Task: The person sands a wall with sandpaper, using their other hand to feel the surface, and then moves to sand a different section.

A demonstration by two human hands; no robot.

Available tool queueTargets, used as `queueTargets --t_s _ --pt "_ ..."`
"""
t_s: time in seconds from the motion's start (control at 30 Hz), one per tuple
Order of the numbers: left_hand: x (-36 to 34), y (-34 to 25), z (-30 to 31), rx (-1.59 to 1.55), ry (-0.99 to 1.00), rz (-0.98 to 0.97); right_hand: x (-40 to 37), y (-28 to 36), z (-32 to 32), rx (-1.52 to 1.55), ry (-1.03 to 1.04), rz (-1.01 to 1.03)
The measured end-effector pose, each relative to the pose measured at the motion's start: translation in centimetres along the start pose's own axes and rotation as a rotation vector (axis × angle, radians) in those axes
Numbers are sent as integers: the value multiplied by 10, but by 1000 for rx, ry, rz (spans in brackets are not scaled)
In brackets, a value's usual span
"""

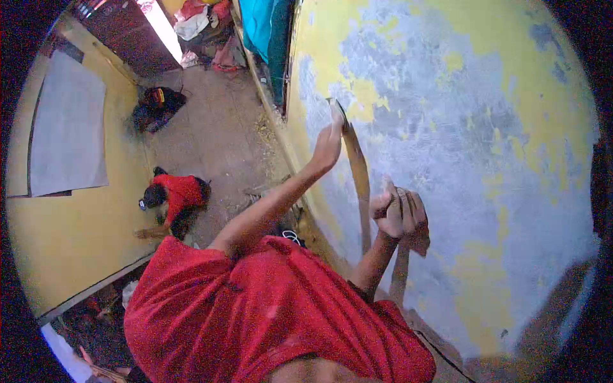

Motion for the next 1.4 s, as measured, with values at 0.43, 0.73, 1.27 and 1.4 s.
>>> queueTargets --t_s 0.43,0.73,1.27,1.4 --pt "-49 -78 -5 -47 87 -378 3 -8 -4 28 13 18" --pt "3 -119 2 -169 28 -394 12 -7 2 14 -54 -43" --pt "-57 -149 -21 61 388 -692 -27 -22 -12 -41 -50 26" --pt "-10 -142 -15 -63 322 -489 -27 -21 -9 -2 5 -116"
Point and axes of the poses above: each hand's wrist, its own x-axis towards the middle knuckle, its own z-axis out of the back of the hand, y = z × x, the point moved 7 cm from there along x, towards the middle knuckle, and after that the axes turned 1 degree about z, right-handed, at the moved point
